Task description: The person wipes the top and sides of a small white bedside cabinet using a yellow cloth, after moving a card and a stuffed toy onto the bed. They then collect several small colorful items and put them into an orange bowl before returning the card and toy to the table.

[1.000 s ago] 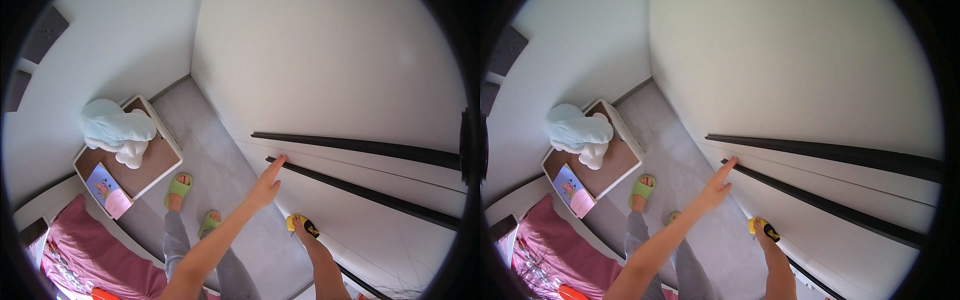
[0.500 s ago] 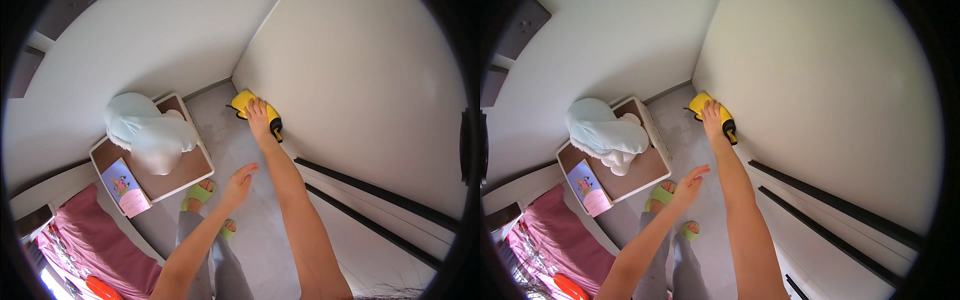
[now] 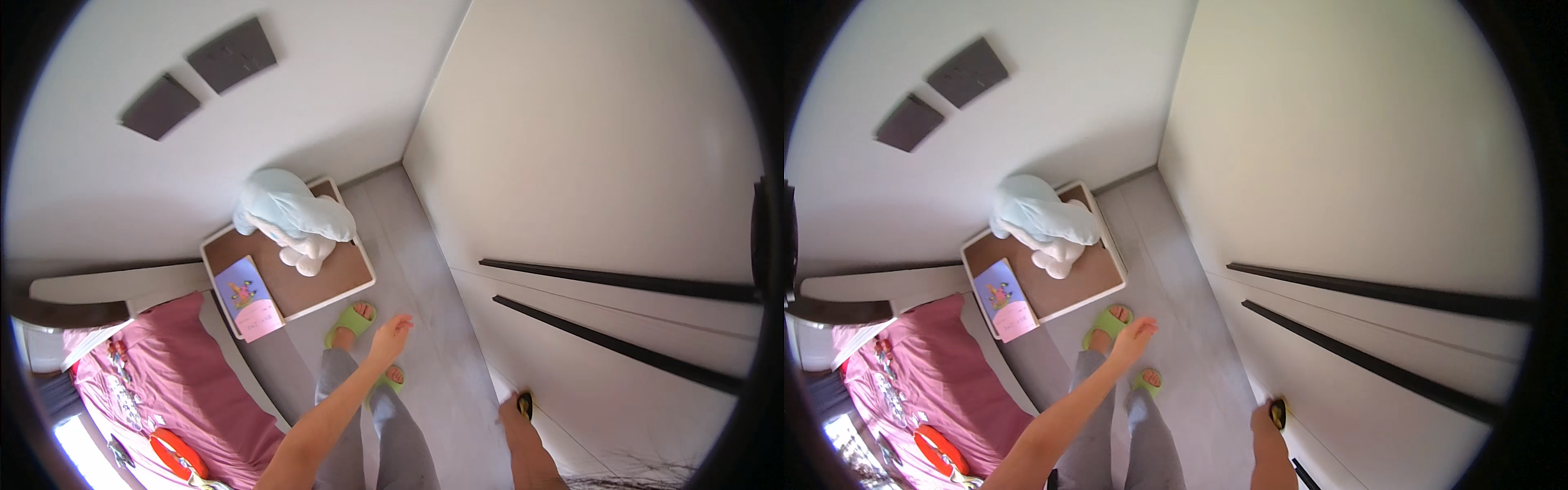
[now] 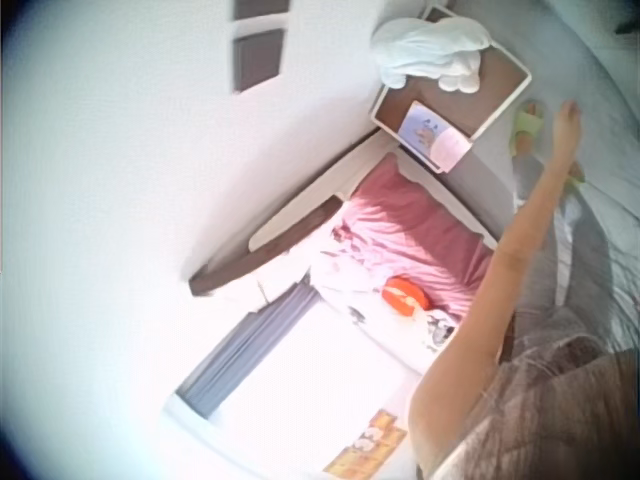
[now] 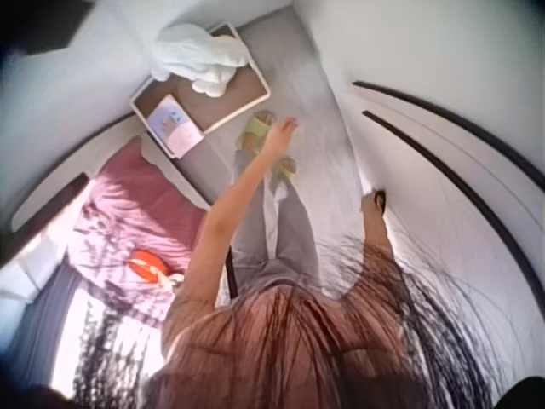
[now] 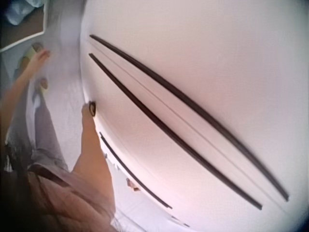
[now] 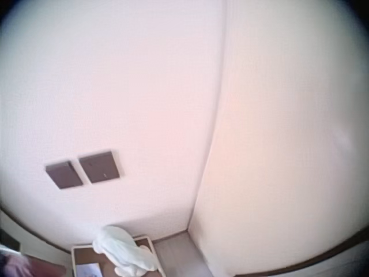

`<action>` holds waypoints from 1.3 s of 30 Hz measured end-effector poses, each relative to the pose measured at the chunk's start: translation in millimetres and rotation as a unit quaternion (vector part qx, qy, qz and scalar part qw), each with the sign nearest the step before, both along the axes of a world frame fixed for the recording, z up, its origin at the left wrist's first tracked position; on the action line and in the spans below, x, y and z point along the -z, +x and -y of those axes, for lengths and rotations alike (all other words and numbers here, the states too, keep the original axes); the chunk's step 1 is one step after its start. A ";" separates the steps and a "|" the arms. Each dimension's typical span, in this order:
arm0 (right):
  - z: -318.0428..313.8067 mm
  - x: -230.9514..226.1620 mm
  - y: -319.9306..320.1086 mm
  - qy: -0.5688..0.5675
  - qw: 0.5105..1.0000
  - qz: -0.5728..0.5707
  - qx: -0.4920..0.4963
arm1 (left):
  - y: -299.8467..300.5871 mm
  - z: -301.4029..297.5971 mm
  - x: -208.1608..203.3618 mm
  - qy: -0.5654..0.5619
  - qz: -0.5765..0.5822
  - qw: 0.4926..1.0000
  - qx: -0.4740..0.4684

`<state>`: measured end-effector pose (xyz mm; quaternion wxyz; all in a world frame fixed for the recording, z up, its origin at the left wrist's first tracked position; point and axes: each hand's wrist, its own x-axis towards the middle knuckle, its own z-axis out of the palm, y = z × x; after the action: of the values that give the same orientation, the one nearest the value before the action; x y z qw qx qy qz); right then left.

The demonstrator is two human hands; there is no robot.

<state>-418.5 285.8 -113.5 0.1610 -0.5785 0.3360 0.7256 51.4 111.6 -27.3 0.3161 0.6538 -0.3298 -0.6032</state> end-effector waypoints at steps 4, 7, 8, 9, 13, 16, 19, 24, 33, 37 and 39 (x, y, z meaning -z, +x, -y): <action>-6.7 -94.2 15.7 -0.163 0.939 0.020 0.302 | 23.5 -33.8 -17.5 -0.008 0.023 0.999 -0.036; 15.9 -131.5 11.5 -0.206 0.745 0.201 0.602 | 25.4 -54.0 -24.5 -0.012 -0.012 0.999 -0.027; 44.2 -143.9 53.8 -0.226 0.727 0.264 0.593 | 41.7 -63.0 -36.0 -0.018 0.006 0.999 -0.043; 71.9 -151.0 89.6 -0.255 0.699 0.327 0.582 | 57.7 -64.3 -46.4 -0.040 0.027 0.998 -0.049; 153.9 -153.7 187.4 -0.285 0.617 0.480 0.555 | 104.0 -89.5 -47.9 0.032 0.043 0.991 -0.124; 234.7 -233.8 347.5 -0.223 0.621 0.578 0.480 | 194.9 -123.4 2.0 0.049 0.181 0.958 -0.218; 287.3 -241.0 421.6 -0.239 0.661 0.612 0.363 | 229.3 -130.4 30.2 0.133 0.252 0.929 -0.237; 375.7 -237.4 522.1 -0.255 0.646 0.588 0.415 | 260.2 -132.2 102.8 0.218 0.216 0.892 -0.331; 415.0 -163.5 584.4 -0.259 0.763 0.458 0.375 | 288.9 -140.4 178.0 0.349 0.060 0.771 -0.530; 407.9 -147.5 579.0 -0.286 0.788 0.430 0.335 | 295.2 -126.5 162.7 0.384 -0.159 0.660 -0.625; 408.7 -138.6 585.1 -0.279 0.792 0.440 0.318 | 303.6 -127.5 160.3 0.341 -0.198 0.636 -0.664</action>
<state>166.6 -122.9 25.1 0.3449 -0.7155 0.5819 0.1744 355.1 239.0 -187.6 0.4439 0.6229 0.4925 -0.4152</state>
